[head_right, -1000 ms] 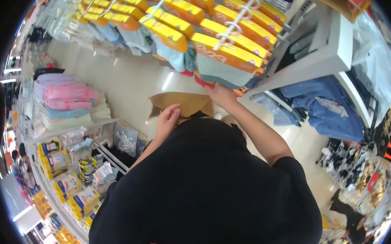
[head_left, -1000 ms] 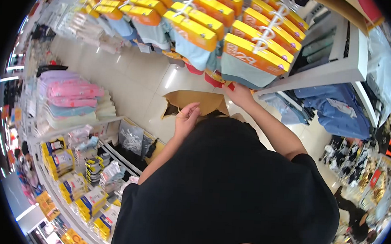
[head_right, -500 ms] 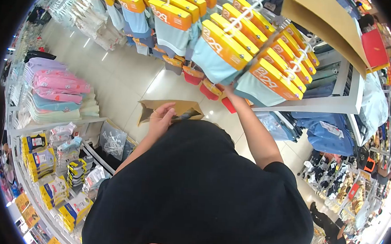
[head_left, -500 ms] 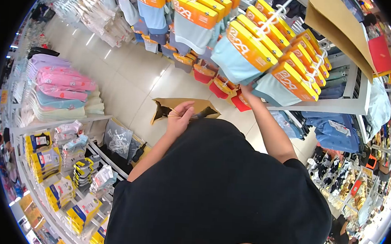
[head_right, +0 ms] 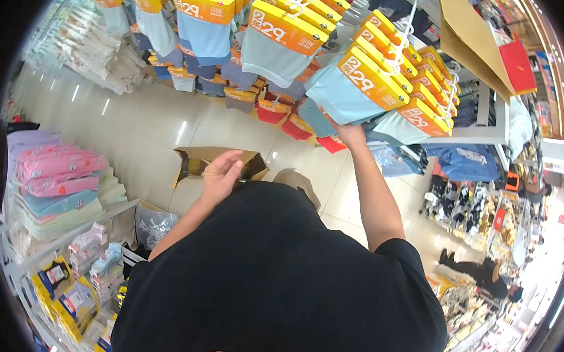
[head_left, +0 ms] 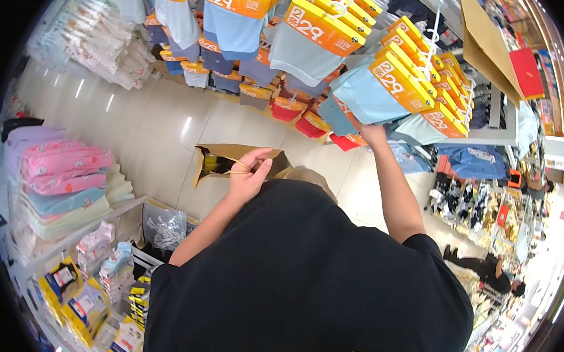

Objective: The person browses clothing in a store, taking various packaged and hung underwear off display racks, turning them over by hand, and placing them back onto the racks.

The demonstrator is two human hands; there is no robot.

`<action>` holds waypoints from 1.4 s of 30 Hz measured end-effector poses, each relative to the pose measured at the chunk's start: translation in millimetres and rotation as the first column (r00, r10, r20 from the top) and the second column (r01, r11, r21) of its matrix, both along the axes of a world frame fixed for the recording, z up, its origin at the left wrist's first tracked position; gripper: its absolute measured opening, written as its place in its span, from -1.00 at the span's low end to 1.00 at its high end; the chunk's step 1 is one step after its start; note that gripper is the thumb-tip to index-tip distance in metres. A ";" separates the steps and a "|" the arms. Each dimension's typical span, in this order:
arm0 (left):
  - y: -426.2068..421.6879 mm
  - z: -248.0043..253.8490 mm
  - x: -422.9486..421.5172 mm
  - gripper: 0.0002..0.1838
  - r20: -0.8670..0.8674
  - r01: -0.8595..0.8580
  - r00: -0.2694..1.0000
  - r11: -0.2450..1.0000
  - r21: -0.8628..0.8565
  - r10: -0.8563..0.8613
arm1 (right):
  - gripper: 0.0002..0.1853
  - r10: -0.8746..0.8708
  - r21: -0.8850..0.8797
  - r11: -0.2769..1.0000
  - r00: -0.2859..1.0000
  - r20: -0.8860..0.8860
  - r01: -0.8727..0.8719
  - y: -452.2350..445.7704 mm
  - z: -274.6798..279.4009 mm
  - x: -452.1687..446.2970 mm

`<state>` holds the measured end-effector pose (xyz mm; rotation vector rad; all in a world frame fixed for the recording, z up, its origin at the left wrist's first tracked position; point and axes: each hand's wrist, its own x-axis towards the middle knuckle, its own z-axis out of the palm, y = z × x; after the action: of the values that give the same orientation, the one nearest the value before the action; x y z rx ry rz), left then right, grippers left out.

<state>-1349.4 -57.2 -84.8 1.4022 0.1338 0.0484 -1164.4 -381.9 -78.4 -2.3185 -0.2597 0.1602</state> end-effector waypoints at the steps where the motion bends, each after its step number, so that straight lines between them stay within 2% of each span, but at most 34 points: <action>1: 4.7 -3.6 2.3 -0.71 0.028 0.017 0.999 1.000 0.023 -0.017 | -0.56 -0.062 0.117 0.990 0.993 -0.100 0.073 -3.6 -6.9 -5.0; 2: 8.3 -6.7 3.6 -0.71 0.055 0.032 0.998 0.998 0.046 -0.034 | -0.57 -0.105 0.227 0.962 0.973 -0.205 0.152 -8.9 -13.1 -11.0; 3: 10.6 -5.9 5.4 -0.69 0.045 0.047 0.998 0.999 0.022 -0.048 | -0.66 -0.159 0.324 0.926 0.979 -0.130 0.193 0.4 -8.4 -20.3; 6: 20.6 1.9 9.6 -0.61 0.010 0.089 0.996 0.996 -0.003 -0.089 | -0.65 -0.071 0.092 0.988 0.903 -0.424 0.121 2.7 4.9 -33.9; 7: 25.4 8.0 11.0 -0.58 -0.006 0.113 0.994 0.993 0.021 -0.113 | -0.67 -0.030 0.139 0.985 0.893 -0.450 0.103 17.2 20.8 -41.8; 11: 28.9 11.3 14.4 -0.39 0.042 0.167 0.985 0.985 0.050 -0.169 | -0.64 0.140 0.227 0.973 0.901 -0.410 -0.047 52.9 46.6 -66.7; 14: 28.1 23.3 18.3 -0.22 0.032 0.216 0.974 0.963 0.160 -0.223 | -0.64 0.245 0.369 0.925 0.887 -0.392 -0.092 92.4 98.0 -90.8; 15: 29.5 27.7 19.6 -0.11 -0.013 0.264 0.964 0.960 0.091 -0.264 | -0.69 0.260 0.383 0.917 0.891 -0.372 -0.108 101.6 107.0 -97.4; 18: 22.5 11.2 25.8 -0.09 0.234 0.217 0.951 0.975 -0.046 -0.200 | -0.71 0.425 0.337 0.848 0.905 0.030 -0.410 119.2 115.5 -110.5; 19: 31.8 32.9 26.8 -0.10 0.267 0.194 0.926 0.945 0.265 -0.265 | -0.67 0.466 0.240 0.836 0.869 0.165 -0.494 126.8 124.4 -114.2; 22: 34.7 20.6 30.8 -0.17 0.427 0.040 0.886 0.947 0.319 -0.182 | -0.61 0.591 -0.104 0.792 0.715 0.374 -0.601 140.6 141.6 -119.7; 23: 37.1 13.5 30.8 -0.28 0.430 0.056 0.884 0.955 0.292 -0.183 | -0.58 0.574 -0.093 0.805 0.731 0.368 -0.586 141.1 140.0 -121.5; 26: 43.1 20.9 32.5 -0.37 0.478 0.023 0.844 0.906 0.422 -0.244 | -0.65 0.530 0.072 0.808 0.774 0.347 -0.585 137.0 137.3 -121.0; 29: 40.4 38.1 29.5 -0.45 0.342 0.213 0.841 0.837 0.504 -0.420 | -0.72 0.354 0.499 0.802 0.934 0.047 -0.329 133.1 128.6 -132.1; 30: 32.0 49.2 24.6 -0.52 0.291 0.305 0.879 0.915 0.263 -0.377 | -0.74 0.262 0.609 0.774 0.964 -0.053 -0.176 134.0 126.6 -133.6; 32: 30.7 42.5 17.7 -0.55 0.109 0.328 0.932 0.933 0.146 -0.345 | -0.75 0.107 0.750 0.644 0.953 -0.285 0.151 139.6 122.3 -133.4; 33: 27.8 42.5 17.0 -0.57 0.111 0.324 0.939 0.945 0.046 -0.327 | -0.71 0.111 0.804 0.539 0.925 -0.364 0.252 141.3 120.1 -130.7; 35: 21.4 42.6 16.0 -0.60 0.103 0.305 0.951 0.940 -0.154 -0.292 | -0.68 0.099 0.759 0.422 0.807 -0.582 0.496 142.3 123.8 -125.9; 36: 20.0 38.2 15.0 -0.63 0.090 0.312 0.949 0.940 -0.140 -0.302 | -0.66 0.106 0.707 0.360 0.727 -0.679 0.608 141.3 125.3 -124.2; 37: 19.8 31.9 13.8 -0.67 0.078 0.319 0.947 0.939 -0.126 -0.312 | -0.60 0.133 0.658 0.354 0.661 -0.738 0.664 138.4 120.6 -123.0; 40: 16.3 32.1 13.1 -0.75 0.035 0.331 0.944 0.938 -0.106 -0.329 | -0.56 0.272 0.591 0.266 0.529 -0.804 0.762 129.1 111.7 -121.4; 42: 14.1 35.0 13.8 -0.78 0.028 0.330 0.944 0.939 -0.098 -0.328 | -0.55 0.303 0.626 0.270 0.552 -0.777 0.732 125.3 115.2 -121.5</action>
<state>-1335.6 -43.1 -49.8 1.3066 -0.1083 -0.2261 -1285.9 -256.6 36.8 -0.7691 0.4585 0.6849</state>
